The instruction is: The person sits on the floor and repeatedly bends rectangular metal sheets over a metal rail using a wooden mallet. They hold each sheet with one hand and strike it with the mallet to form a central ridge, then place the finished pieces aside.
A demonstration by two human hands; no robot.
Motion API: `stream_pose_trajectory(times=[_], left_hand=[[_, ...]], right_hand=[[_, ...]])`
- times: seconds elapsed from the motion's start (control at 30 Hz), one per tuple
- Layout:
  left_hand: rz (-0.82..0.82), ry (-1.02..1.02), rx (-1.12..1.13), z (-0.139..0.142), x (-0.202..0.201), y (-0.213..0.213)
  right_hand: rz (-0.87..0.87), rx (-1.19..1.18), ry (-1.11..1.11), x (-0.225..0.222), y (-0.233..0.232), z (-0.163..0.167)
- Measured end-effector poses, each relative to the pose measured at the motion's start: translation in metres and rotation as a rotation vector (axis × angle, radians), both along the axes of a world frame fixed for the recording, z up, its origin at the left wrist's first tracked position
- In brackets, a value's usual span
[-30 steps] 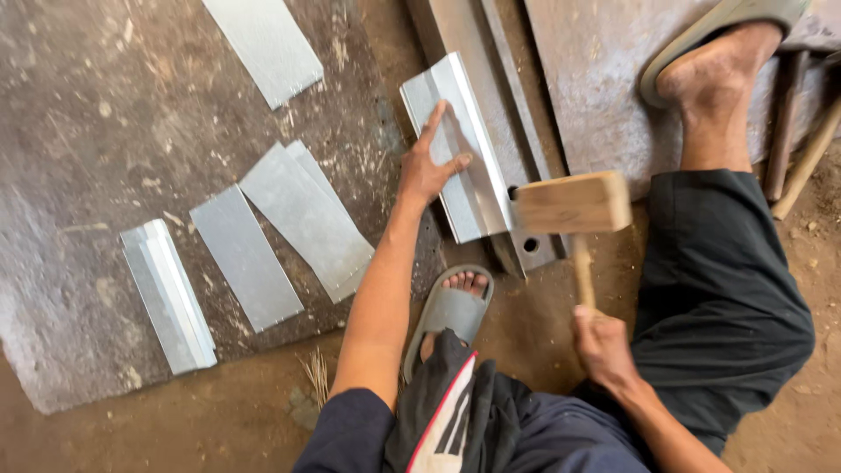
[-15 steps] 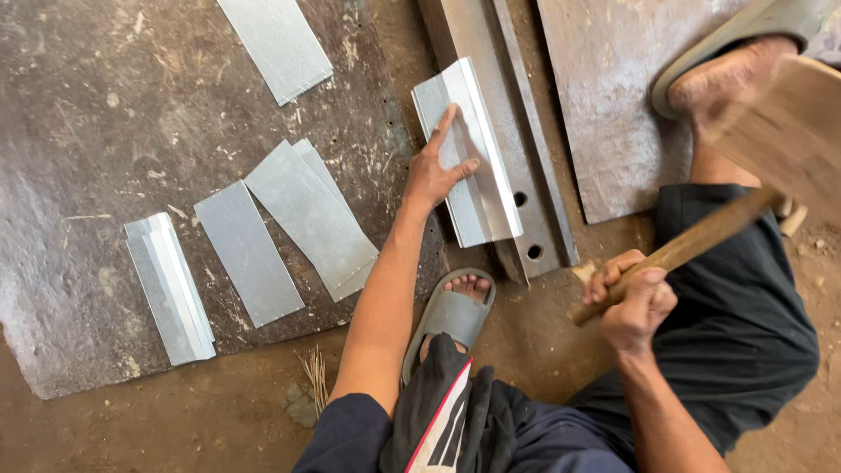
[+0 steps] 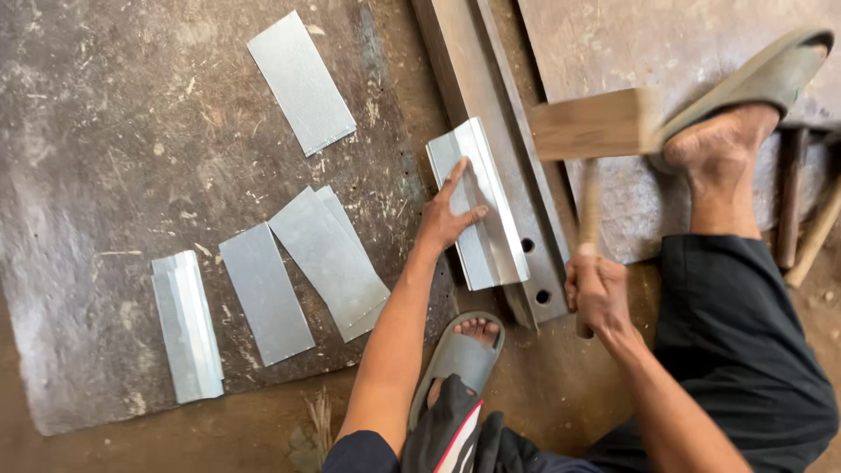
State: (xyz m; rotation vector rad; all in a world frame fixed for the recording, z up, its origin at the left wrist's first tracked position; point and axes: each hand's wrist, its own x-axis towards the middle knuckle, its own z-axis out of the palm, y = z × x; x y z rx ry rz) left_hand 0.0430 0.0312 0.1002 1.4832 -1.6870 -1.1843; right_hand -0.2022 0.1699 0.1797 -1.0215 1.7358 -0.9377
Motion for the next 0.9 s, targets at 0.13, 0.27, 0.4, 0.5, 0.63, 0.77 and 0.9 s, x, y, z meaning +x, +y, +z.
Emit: stream_pose_trajectory(times=[0.13, 0.27, 0.4, 0.5, 0.63, 0.77, 0.9], left_hand=[[0.017, 0.017, 0.059, 0.0, 0.001, 0.0], [0.005, 0.005, 0.016, -0.003, 0.001, -0.004], [0.054, -0.047, 0.154, -0.007, 0.0, -0.002], [0.038, -0.005, 0.078, -0.009, -0.001, -0.003], [0.002, 0.041, -0.047, -0.006, -0.001, -0.002], [0.046, 0.013, 0.111, -0.002, -0.003, 0.005], [0.054, -0.02, 0.104, 0.001, -0.005, 0.009]], right_hand=[[0.037, -0.279, 0.011, 0.001, -0.019, -0.016], [0.162, -0.09, 0.217, 0.001, -0.042, -0.033], [0.064, -0.066, 0.001, 0.005, -0.068, -0.033], [0.098, 0.097, -0.043, 0.004, -0.075, -0.023], [-0.021, -0.071, -0.06, -0.003, -0.037, -0.018], [0.221, -0.011, 0.325, -0.013, 0.024, -0.026], [0.145, 0.012, 0.273, -0.024, 0.085, -0.019]])
